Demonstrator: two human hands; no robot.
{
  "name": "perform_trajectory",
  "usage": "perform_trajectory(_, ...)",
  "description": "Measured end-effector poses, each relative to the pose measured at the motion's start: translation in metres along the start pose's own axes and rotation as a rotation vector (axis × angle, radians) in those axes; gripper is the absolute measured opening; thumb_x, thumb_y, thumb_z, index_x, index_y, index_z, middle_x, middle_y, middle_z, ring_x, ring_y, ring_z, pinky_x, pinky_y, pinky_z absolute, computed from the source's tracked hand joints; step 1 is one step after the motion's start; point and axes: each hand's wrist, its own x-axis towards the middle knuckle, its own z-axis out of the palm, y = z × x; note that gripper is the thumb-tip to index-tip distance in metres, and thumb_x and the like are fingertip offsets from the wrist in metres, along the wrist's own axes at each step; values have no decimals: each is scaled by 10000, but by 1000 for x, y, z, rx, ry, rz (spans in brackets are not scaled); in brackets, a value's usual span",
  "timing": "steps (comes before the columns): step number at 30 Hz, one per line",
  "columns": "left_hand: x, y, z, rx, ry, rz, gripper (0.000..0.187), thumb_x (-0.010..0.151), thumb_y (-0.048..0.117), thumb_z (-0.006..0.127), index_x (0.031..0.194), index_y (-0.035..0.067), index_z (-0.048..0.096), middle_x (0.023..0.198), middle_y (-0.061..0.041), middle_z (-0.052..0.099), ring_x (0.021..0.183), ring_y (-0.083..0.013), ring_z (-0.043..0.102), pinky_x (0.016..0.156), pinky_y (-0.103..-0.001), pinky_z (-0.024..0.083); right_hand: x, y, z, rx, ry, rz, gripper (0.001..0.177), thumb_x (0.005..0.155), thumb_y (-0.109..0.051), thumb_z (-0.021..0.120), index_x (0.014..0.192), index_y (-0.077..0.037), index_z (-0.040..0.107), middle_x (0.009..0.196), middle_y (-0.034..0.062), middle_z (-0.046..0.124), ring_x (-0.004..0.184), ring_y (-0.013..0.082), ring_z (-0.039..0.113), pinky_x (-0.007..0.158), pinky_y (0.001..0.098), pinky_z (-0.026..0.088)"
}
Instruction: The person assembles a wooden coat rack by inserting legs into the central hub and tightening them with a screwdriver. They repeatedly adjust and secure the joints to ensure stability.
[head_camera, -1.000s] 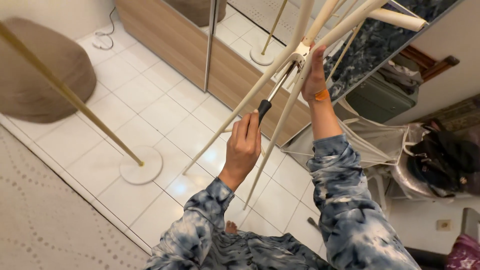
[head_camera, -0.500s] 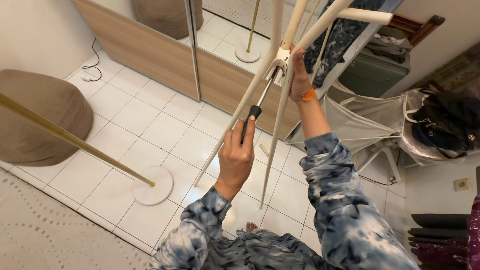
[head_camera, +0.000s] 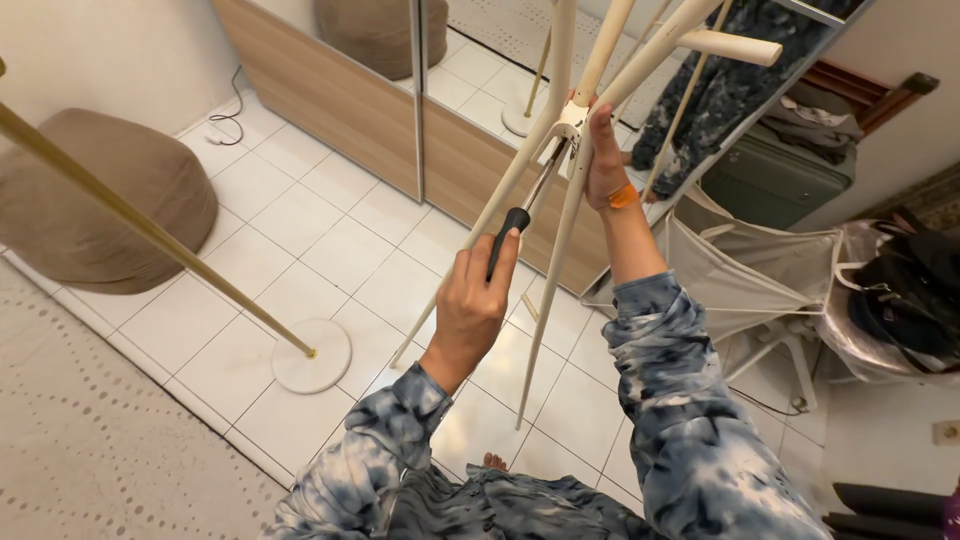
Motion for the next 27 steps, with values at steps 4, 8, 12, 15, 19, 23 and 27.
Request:
perform_trajectory(4,11,7,0,136,-46,-16,534,794,-73,671,1327,-57,644,1076,-156,648,796,-230,599,589,-296,542,4,0,1,-16,-12,-17,830,930,-810,513,1367,-104,503,1117,2,543,1059,125,529,906,287,476)
perform_trajectory(8,21,7,1,459,-127,101,491,825,27,670,1310,-48,666,822,-75,577,688,-176,567,557,-277,505,4,0,5,-26,-15,-32,820,929,-812,496,1339,-102,511,1127,0,552,1062,120,521,903,275,456)
perform_trajectory(12,29,14,1,543,-127,83,386,906,86,679,1271,-38,681,738,-35,523,667,-167,556,508,-275,465,2,5,15,-33,-4,-69,769,979,-785,456,1315,-94,505,1119,-2,516,1059,114,480,917,275,409)
perform_trajectory(15,32,28,6,475,-97,-9,370,933,175,705,1242,-29,683,734,-51,528,654,-194,567,491,-308,471,1,8,23,227,-36,-112,750,1006,-759,360,1300,-93,539,1138,7,552,1096,115,504,982,273,412)
perform_trajectory(19,35,38,8,337,-133,-168,368,939,244,735,1217,6,692,702,-79,549,565,-224,581,450,-359,479,1,8,31,375,-21,-79,719,1064,-702,254,1255,-79,560,1100,17,557,1085,127,517,994,279,415)
perform_trajectory(23,43,45,3,287,-181,-221,328,943,218,721,1201,17,696,641,-87,562,497,-245,588,411,-385,462,1,-2,36,348,-1,-66,627,1084,-623,248,1268,-102,544,1022,4,524,1008,125,495,926,285,411)
perform_trajectory(27,50,51,3,149,-237,-393,315,928,203,714,1197,39,697,615,-107,606,453,-265,592,416,-404,456,-1,-8,35,321,-47,-70,553,1124,-571,212,1172,-114,518,1001,-11,497,977,114,467,914,276,402)
